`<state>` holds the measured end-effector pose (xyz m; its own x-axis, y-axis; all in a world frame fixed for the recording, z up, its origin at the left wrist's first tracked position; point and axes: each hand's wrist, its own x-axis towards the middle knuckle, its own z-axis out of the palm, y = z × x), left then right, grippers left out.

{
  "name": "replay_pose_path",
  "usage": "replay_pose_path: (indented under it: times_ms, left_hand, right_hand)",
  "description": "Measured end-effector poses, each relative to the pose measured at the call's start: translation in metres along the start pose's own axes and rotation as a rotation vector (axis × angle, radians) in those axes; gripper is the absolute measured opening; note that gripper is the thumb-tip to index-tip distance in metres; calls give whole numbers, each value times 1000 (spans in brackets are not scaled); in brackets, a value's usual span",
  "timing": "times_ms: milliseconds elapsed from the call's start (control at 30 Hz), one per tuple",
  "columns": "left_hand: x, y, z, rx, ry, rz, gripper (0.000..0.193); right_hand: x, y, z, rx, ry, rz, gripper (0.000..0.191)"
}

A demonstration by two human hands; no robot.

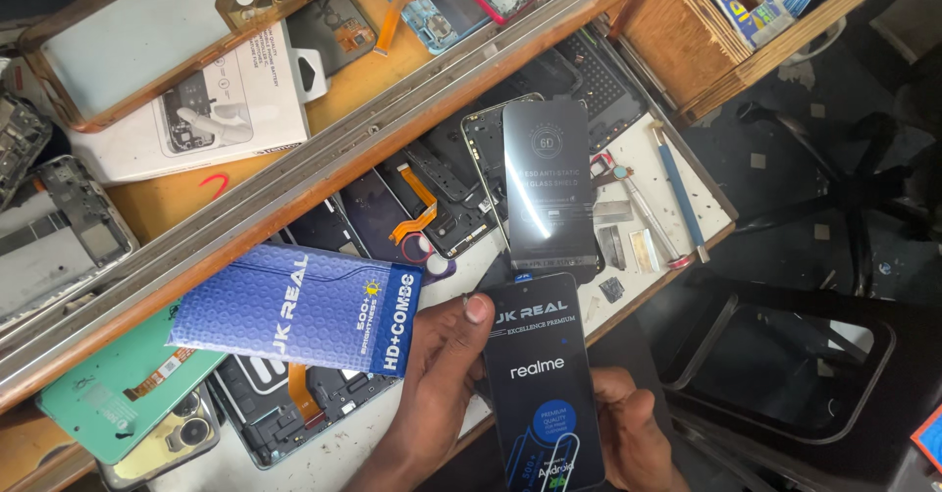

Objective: The person installs a battery into a disassembled smartphone chassis, presses it into place, and then attaches the screen assembly. The person handles the battery, chassis, and screen by hand.

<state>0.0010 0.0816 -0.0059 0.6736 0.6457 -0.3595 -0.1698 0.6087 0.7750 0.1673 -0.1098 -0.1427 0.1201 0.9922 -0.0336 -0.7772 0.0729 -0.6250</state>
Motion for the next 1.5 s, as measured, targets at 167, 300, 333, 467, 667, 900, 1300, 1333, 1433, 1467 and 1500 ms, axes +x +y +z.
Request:
replay_pose_path:
  times_ms: [167, 300, 333, 467, 667, 900, 1300, 1333, 1433, 1467, 1500]
  left_hand:
    - [2, 0, 1, -66, -8, 16, 56]
    - [1, -1, -1, -43, -17, 11, 57]
    - [0, -1, -1, -39, -23, 12, 58]
    - [1, -3, -2, -56, -31, 33, 59]
    - [2, -5, -3, -53, -39, 36, 57]
    - [1, -3, -2, -43, -36, 51, 58]
    - [1, -6, -4, -37, -32, 47, 58]
    - [1, -6, -4, -52, -36, 41, 57]
    - [1, -6, -5, -53, -46, 53, 58]
    - [1, -7, -5, -46, -50, 63, 58]
    - [0, -7, -5, -45, -50, 62, 58]
  right_hand:
    - [1, -1, 6, -58, 73, -2, 85]
    - [2, -1, 8, -49, 48, -7, 84]
    - [2, -2, 7, -51, 58, -6, 84]
    - [5, -3, 4, -55, -2, -8, 86]
    - [8, -5, 7, -109, 2, 3, 89]
    - [12, -12, 12, -156, -15, 31, 95]
    - [13, -14, 14, -143, -23, 39, 95]
    - [13, -14, 14, -146, -25, 40, 95]
    - [12, -14, 13, -149, -11, 36, 94]
    - [11, -14, 13, -143, -8, 35, 93]
    - [11, -13, 13, -136, -5, 35, 92]
